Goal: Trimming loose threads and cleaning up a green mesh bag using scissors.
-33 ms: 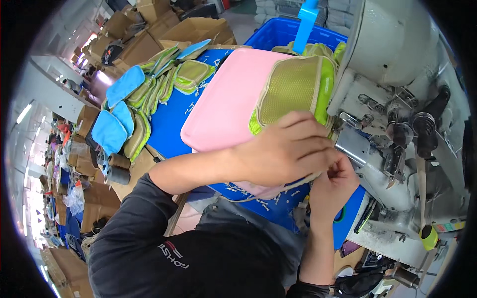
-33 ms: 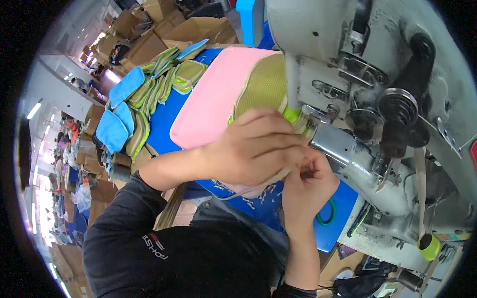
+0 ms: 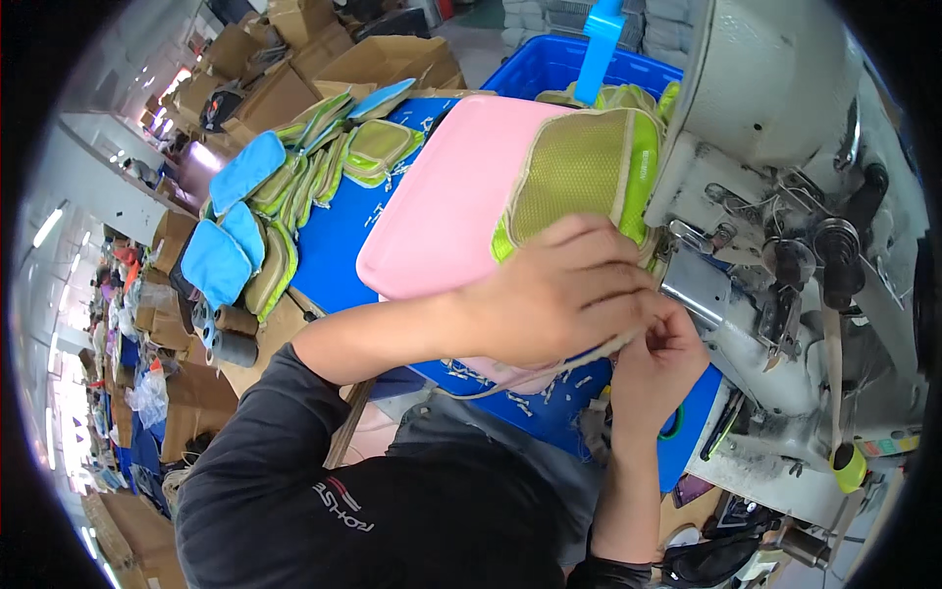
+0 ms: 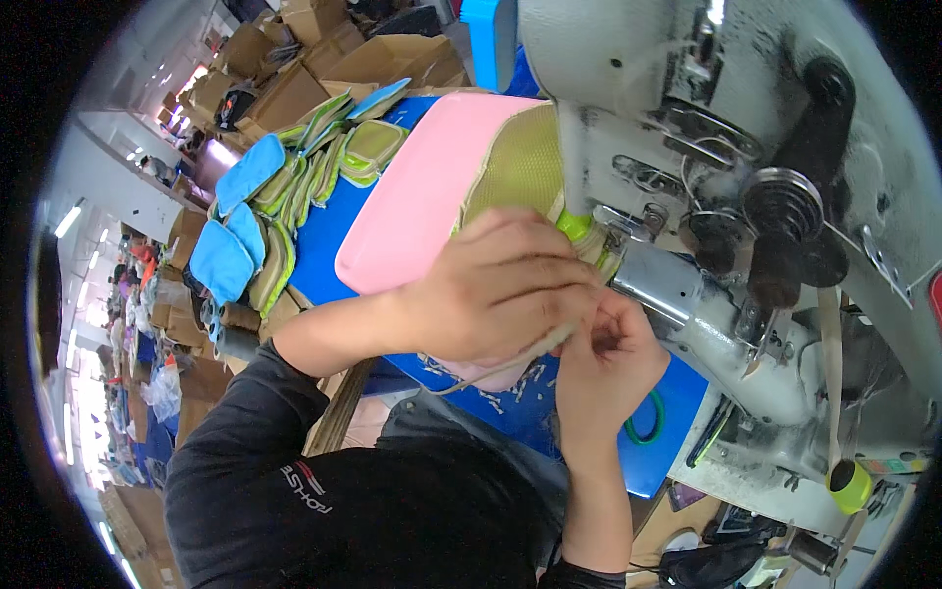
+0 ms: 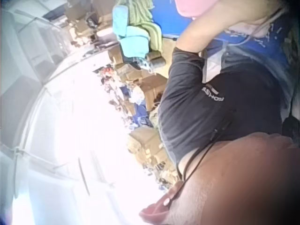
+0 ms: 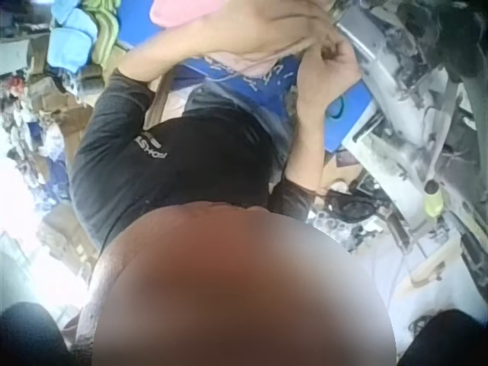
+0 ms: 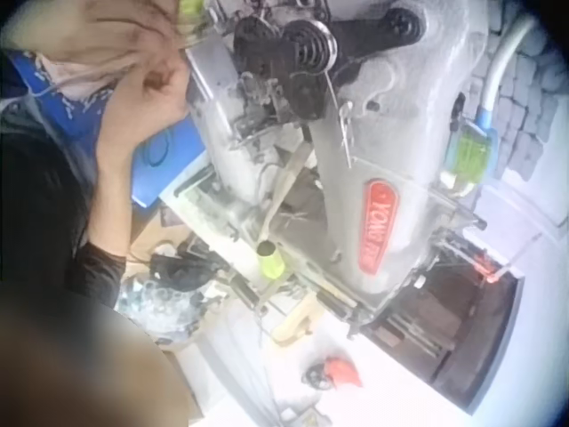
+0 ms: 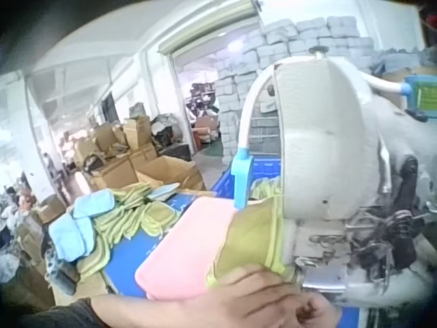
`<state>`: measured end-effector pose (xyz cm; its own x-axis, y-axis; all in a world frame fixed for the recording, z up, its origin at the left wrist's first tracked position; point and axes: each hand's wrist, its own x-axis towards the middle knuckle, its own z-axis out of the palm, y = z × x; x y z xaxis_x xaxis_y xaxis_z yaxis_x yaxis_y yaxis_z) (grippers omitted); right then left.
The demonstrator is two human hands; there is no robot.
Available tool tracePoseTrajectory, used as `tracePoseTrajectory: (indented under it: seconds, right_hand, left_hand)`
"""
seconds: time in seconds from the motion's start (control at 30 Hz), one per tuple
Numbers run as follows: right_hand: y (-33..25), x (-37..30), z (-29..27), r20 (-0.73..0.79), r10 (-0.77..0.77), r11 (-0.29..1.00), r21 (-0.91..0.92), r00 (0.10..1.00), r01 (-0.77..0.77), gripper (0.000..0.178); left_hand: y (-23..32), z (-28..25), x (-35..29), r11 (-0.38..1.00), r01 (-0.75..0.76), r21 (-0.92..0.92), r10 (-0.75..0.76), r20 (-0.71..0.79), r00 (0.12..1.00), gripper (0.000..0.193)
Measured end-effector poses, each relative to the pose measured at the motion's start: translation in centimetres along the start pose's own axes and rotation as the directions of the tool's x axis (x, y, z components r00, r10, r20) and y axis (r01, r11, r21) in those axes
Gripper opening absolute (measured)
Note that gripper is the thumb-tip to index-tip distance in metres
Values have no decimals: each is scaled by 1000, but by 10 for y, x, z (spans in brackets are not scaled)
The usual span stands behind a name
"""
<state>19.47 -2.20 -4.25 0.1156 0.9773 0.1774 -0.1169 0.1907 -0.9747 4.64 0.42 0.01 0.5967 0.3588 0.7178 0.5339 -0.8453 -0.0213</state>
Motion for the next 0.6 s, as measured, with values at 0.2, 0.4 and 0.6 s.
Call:
tracePoseTrajectory:
  seconds: [0.2,0.4,0.6]
  right_hand:
    - [9,-1,12,31,140,984,104,990,-143,8]
    - [24,1,12,-15,-61,998,-4,998,61,7]
    - [17,3,8,7,-140,989,-51,990,140,7]
  left_hand:
    - [-13,-10,4,969,127,-212,-104,119,987,23]
    - [-13,-8,4,994,-90,-64,99,149,984,26]
    - [-6,-11,11,971,-204,123,170,241,955,26]
